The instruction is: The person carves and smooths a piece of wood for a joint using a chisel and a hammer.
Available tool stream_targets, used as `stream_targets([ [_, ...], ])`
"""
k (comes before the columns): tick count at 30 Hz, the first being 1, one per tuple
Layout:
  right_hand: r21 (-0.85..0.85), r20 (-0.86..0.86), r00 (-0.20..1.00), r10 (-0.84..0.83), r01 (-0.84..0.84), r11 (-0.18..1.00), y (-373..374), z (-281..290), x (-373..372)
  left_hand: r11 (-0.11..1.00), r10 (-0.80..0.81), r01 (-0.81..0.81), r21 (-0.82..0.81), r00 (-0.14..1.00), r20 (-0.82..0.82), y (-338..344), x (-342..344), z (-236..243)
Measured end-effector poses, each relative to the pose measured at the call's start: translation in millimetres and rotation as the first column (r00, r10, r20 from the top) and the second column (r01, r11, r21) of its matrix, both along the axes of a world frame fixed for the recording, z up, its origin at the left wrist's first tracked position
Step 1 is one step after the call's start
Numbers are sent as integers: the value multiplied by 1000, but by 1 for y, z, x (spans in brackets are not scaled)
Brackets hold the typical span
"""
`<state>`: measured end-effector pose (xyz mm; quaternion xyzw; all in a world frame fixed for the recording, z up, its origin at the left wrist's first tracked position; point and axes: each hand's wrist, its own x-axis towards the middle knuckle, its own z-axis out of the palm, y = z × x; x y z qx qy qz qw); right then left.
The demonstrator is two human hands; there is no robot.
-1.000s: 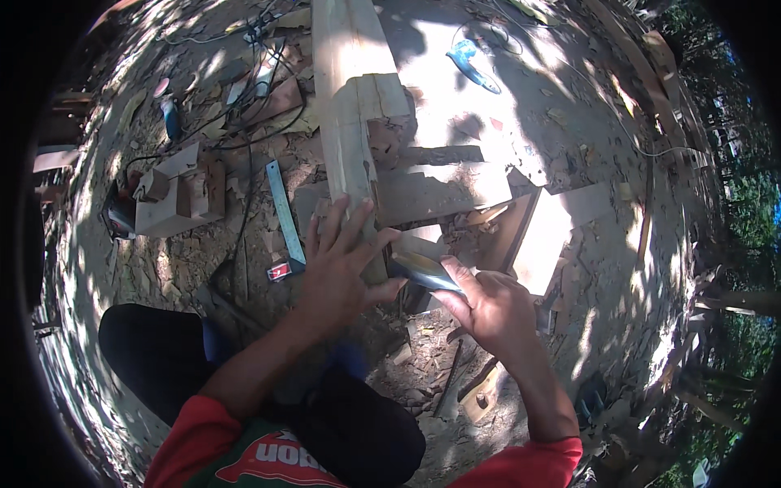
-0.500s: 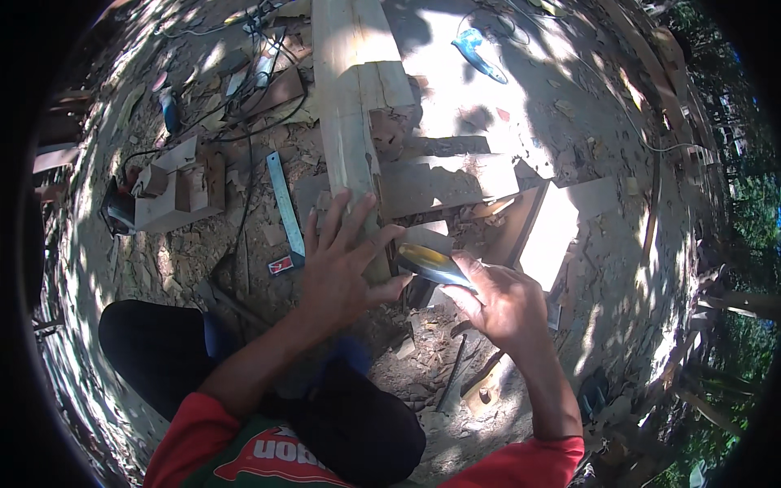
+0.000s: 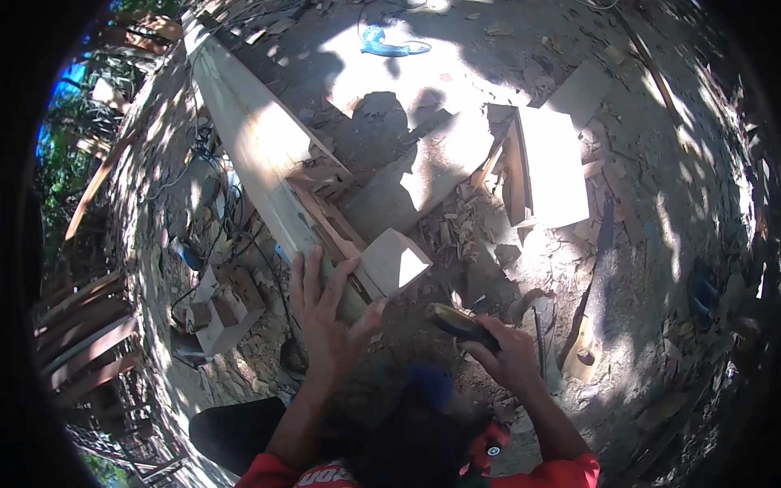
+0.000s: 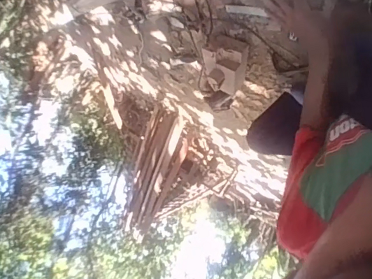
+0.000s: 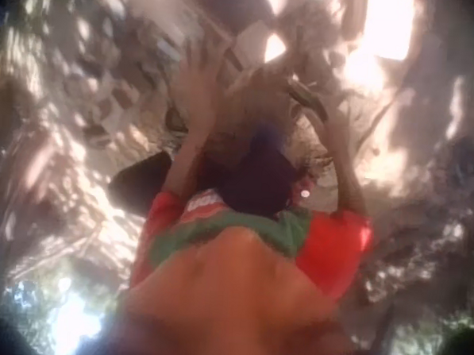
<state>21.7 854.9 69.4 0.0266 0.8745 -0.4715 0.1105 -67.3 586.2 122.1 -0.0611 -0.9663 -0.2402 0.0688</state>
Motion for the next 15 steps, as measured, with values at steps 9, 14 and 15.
stream_targets([
  [9,395,-88,996,-2,37,918,-38,-145,60,997,-52,50,-53,998,-23,-1,2,-7],
  [14,454,-117,993,16,39,890,-38,-156,53,996,-66,63,-61,997,-42,-3,0,-4],
  [15,464,-138,990,30,38,885,-40,-159,53,996,-68,65,-62,997,-39,-3,0,-4],
])
